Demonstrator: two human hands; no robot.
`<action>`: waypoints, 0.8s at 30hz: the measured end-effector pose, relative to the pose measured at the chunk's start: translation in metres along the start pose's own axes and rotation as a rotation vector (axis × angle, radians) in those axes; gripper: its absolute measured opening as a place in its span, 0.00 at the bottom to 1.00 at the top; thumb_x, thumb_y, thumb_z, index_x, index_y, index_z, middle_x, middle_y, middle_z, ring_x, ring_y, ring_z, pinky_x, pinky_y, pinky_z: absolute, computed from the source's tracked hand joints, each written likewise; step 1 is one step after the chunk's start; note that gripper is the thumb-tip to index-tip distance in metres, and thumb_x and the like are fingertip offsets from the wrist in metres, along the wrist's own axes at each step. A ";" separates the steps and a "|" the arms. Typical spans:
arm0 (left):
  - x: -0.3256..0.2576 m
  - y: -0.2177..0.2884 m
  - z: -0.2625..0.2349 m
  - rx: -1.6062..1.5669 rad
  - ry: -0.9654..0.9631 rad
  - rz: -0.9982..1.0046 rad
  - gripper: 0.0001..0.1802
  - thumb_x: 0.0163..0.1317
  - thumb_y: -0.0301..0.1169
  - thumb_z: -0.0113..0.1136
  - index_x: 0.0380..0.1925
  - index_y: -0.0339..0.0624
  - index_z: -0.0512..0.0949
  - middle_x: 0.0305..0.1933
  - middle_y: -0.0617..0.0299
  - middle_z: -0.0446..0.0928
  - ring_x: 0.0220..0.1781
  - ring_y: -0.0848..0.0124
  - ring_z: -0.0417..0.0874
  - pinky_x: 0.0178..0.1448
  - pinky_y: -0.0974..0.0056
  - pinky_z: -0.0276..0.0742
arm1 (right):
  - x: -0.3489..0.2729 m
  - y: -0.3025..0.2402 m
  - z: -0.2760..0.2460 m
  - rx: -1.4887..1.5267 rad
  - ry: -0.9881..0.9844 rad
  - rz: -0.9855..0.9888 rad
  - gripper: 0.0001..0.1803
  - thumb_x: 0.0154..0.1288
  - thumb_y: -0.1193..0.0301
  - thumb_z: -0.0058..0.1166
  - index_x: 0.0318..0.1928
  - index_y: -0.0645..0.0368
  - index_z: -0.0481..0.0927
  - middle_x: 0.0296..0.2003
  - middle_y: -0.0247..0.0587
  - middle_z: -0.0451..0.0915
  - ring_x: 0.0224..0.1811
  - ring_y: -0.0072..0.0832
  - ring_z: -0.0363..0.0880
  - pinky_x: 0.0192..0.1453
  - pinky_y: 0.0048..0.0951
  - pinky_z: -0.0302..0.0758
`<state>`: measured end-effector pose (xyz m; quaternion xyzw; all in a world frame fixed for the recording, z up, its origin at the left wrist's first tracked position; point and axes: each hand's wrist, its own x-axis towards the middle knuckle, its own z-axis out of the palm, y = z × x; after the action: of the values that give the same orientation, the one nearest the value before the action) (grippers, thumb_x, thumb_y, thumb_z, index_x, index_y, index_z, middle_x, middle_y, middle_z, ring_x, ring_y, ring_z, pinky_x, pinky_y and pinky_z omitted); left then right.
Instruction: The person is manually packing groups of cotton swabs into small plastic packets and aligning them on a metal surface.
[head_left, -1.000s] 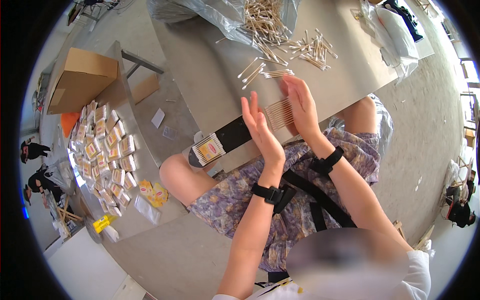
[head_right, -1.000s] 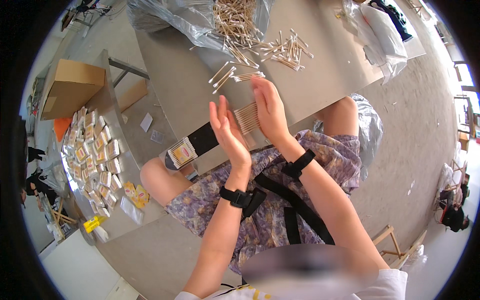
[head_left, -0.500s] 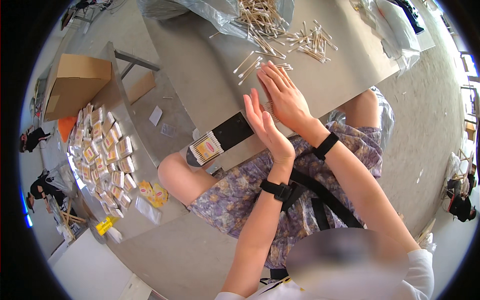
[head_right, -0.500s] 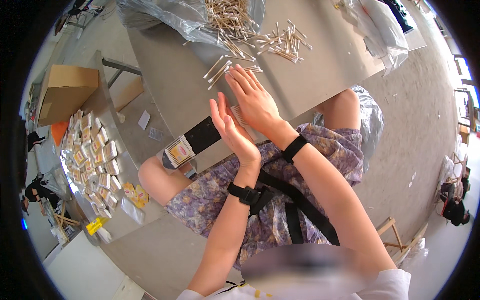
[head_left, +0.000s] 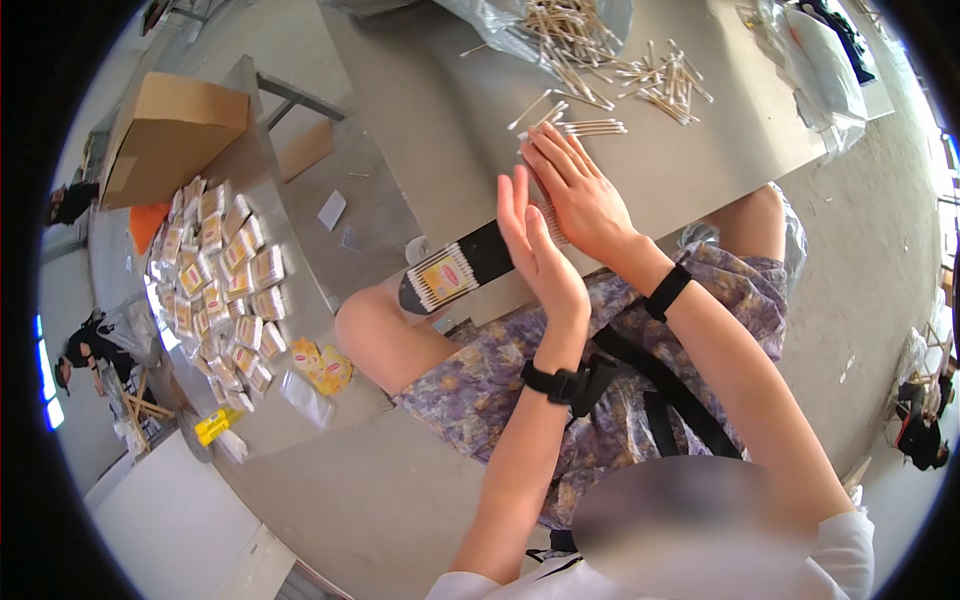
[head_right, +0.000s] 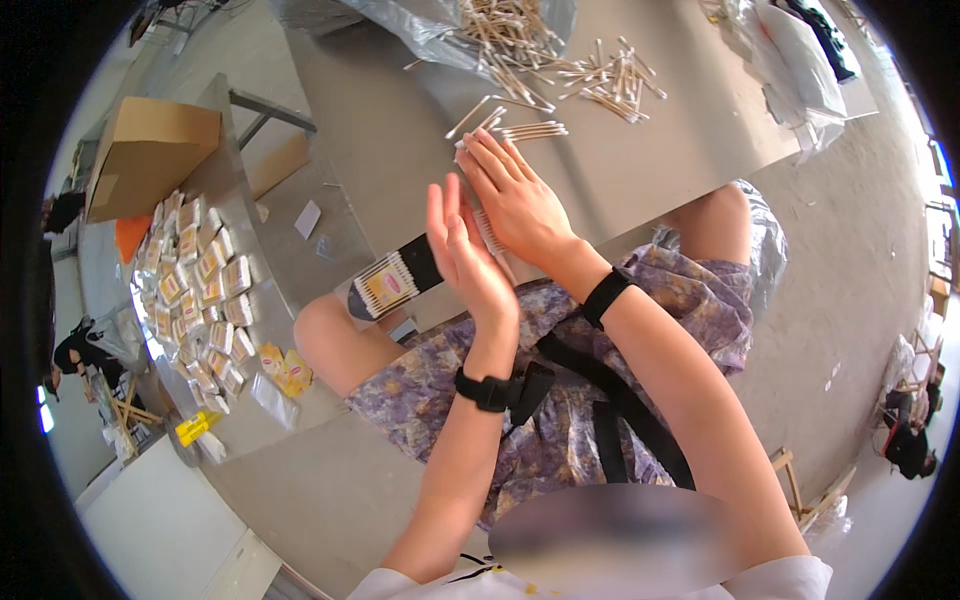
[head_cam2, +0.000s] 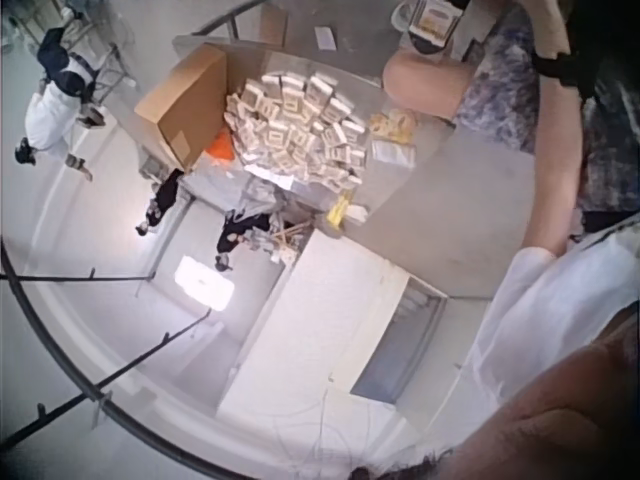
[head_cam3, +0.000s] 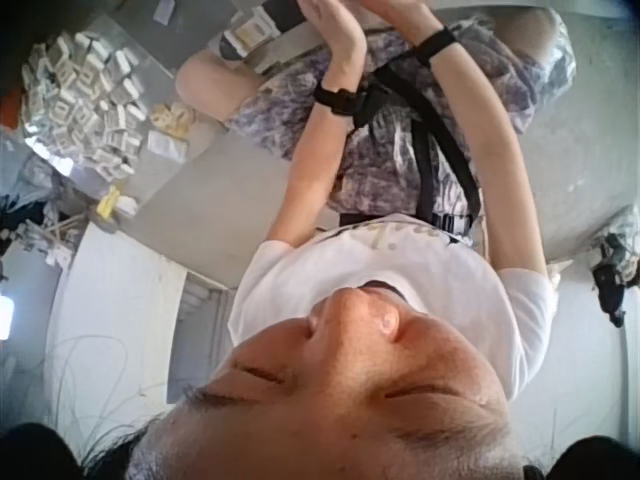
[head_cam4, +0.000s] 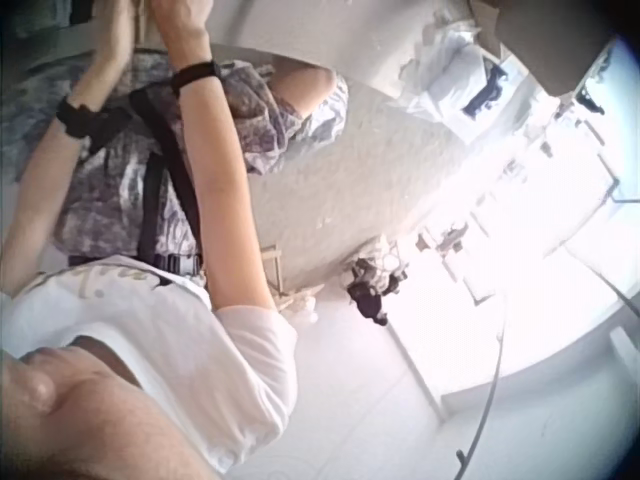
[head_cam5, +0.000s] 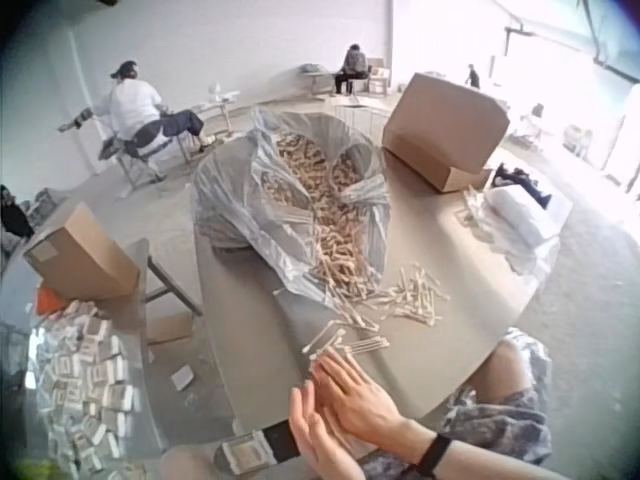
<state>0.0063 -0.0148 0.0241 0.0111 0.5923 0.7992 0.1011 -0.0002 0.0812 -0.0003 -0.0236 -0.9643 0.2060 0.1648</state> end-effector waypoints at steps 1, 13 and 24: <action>-0.001 0.012 -0.003 0.143 0.046 0.027 0.31 0.77 0.39 0.41 0.73 0.32 0.55 0.76 0.45 0.59 0.79 0.58 0.56 0.81 0.54 0.50 | -0.001 0.002 0.001 -0.031 -0.016 -0.012 0.30 0.66 0.73 0.47 0.69 0.66 0.66 0.72 0.49 0.63 0.79 0.39 0.53 0.83 0.42 0.50; 0.054 0.035 -0.132 0.790 0.219 -0.114 0.21 0.76 0.38 0.48 0.35 0.30 0.79 0.34 0.46 0.82 0.36 0.60 0.81 0.45 0.58 0.75 | 0.023 -0.058 0.036 -0.067 -0.031 -0.093 0.29 0.66 0.73 0.47 0.67 0.65 0.67 0.72 0.46 0.62 0.79 0.36 0.51 0.83 0.40 0.51; 0.062 0.005 -0.142 0.681 0.188 -0.125 0.32 0.77 0.45 0.50 0.22 0.25 0.73 0.17 0.55 0.70 0.22 0.70 0.65 0.29 0.59 0.66 | 0.022 -0.067 0.036 -0.064 -0.086 -0.121 0.30 0.65 0.76 0.48 0.68 0.65 0.67 0.72 0.44 0.62 0.79 0.35 0.52 0.83 0.39 0.53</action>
<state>-0.0743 -0.1400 -0.0200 -0.0657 0.8309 0.5459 0.0854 -0.0313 0.0085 0.0024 0.0386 -0.9762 0.1657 0.1346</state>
